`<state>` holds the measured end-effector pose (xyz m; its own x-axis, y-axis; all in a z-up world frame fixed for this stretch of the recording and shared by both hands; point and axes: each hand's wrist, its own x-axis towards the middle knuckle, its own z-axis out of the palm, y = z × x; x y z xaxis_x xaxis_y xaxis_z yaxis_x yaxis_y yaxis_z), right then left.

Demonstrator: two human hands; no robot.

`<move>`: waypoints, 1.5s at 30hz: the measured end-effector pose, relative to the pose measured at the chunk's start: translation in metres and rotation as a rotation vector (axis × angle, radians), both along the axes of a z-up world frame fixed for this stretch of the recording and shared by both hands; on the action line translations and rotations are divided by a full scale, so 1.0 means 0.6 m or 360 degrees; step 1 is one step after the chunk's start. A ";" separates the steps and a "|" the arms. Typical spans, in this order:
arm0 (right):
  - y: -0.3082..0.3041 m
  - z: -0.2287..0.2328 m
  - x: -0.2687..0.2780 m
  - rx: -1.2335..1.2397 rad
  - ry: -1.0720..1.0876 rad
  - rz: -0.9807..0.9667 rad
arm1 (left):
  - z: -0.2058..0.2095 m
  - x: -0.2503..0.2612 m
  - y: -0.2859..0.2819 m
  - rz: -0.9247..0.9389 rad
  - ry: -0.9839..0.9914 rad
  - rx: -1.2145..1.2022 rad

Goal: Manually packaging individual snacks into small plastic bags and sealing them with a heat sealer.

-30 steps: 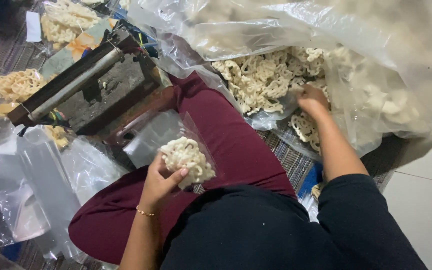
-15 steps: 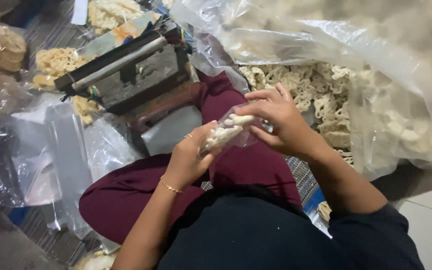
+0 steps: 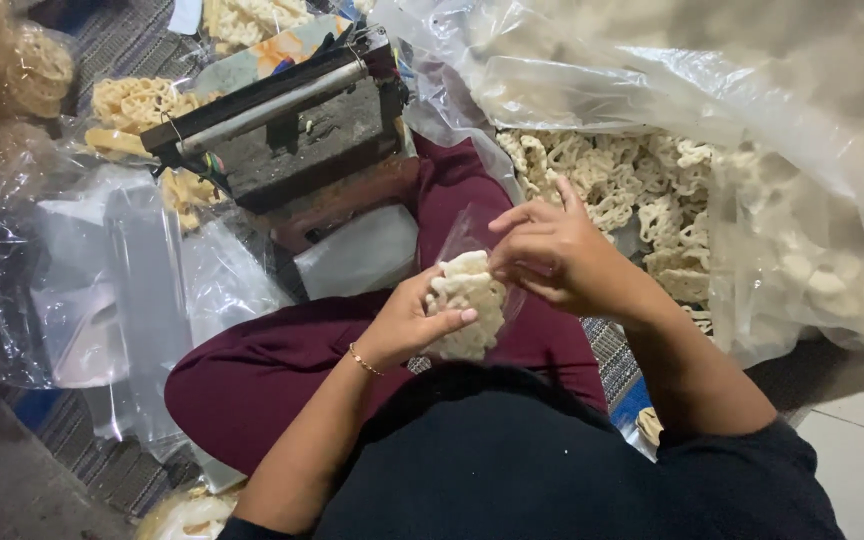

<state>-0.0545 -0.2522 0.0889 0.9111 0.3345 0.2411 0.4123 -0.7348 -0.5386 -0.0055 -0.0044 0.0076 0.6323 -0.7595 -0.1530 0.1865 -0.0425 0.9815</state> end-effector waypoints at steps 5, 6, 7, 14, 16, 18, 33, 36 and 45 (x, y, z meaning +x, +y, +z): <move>-0.008 0.010 -0.003 0.1118 0.0206 -0.0276 | 0.061 0.007 0.002 0.0150 0.0174 0.0068; -0.010 0.003 -0.003 0.1517 0.0142 -0.0299 | 0.054 0.008 0.005 0.0188 0.0173 0.0044; 0.003 0.006 -0.006 0.1513 0.0137 -0.0291 | 0.051 0.008 0.003 0.0192 0.0166 0.0039; 0.042 -0.031 -0.016 0.1896 0.0421 -0.0598 | 0.092 0.032 -0.006 0.0312 -0.0258 -0.0308; 0.051 -0.030 -0.014 0.1971 0.0436 -0.0603 | 0.111 0.039 -0.009 0.0489 -0.0477 -0.0352; 0.060 -0.021 -0.010 0.2154 0.0359 -0.0589 | 0.144 0.047 -0.006 0.0789 -0.0521 -0.0189; 0.034 0.016 -0.003 0.1017 0.0151 -0.0417 | 0.120 0.069 0.051 0.0723 -0.0550 -0.0028; 0.038 -0.024 -0.002 0.0681 0.0038 -0.0408 | 0.114 0.068 0.069 0.0733 -0.0794 0.0079; 0.107 -0.081 0.105 0.0122 -0.0484 -0.0235 | 0.049 0.149 0.141 0.0735 -0.1640 0.0630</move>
<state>0.0087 -0.1883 0.0401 0.8308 0.1748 0.5284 0.4546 -0.7608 -0.4631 0.0841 0.0803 0.0370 0.7952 -0.4429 0.4141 -0.6034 -0.5112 0.6120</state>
